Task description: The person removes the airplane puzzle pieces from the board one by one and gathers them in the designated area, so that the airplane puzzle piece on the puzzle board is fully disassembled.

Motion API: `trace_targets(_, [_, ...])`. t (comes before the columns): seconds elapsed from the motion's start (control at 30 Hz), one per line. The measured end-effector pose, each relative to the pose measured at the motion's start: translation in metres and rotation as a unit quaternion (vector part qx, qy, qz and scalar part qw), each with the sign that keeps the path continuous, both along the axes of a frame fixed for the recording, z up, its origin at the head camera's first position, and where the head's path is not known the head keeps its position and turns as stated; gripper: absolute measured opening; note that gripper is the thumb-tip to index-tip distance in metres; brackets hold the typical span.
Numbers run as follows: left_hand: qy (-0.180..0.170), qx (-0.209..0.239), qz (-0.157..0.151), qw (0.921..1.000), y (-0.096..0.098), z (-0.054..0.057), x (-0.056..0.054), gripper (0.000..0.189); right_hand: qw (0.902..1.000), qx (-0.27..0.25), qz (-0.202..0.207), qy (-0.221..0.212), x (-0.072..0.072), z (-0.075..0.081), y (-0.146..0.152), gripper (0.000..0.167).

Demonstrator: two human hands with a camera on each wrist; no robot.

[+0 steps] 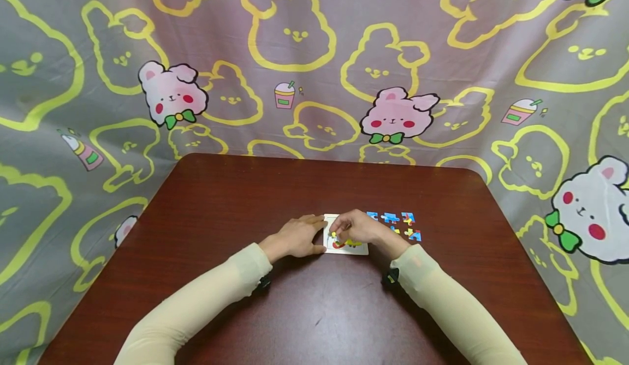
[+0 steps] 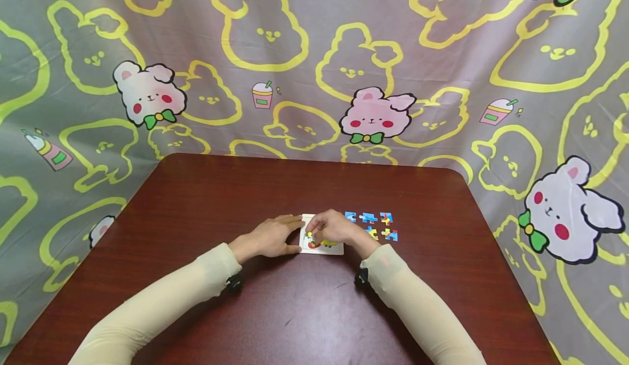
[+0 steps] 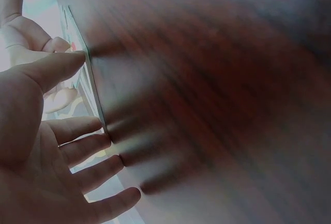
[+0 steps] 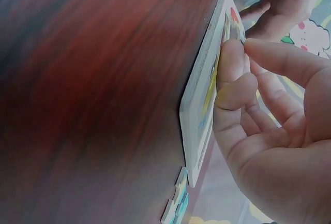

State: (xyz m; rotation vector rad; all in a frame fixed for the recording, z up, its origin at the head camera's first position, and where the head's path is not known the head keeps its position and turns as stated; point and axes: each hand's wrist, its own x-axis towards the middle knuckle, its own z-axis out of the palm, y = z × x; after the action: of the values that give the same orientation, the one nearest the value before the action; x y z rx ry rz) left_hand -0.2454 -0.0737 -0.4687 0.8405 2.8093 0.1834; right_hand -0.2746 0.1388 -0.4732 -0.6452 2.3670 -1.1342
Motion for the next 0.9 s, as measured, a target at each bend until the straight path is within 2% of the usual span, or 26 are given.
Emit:
trace_targets(0.37, [-0.001, -0.002, -0.004, 1.0, 0.0, 0.0, -0.001, 0.072, 0.9999, -0.01, -0.006, 0.006, 0.0, 0.004, 0.005, 0.024])
trace_targets(0.63, [-0.008, 0.002, -0.001, 1.0, -0.001, 0.001, -0.001, 0.071, 0.9997, -0.024, -0.008, 0.001, -0.002, 0.005, 0.022, 0.023])
trace_targets(0.9, [-0.009, 0.009, -0.001, 0.9999, -0.002, 0.002, 0.0, 0.071, 0.9994, -0.011, -0.018, -0.028, -0.001, 0.003, 0.042, 0.02])
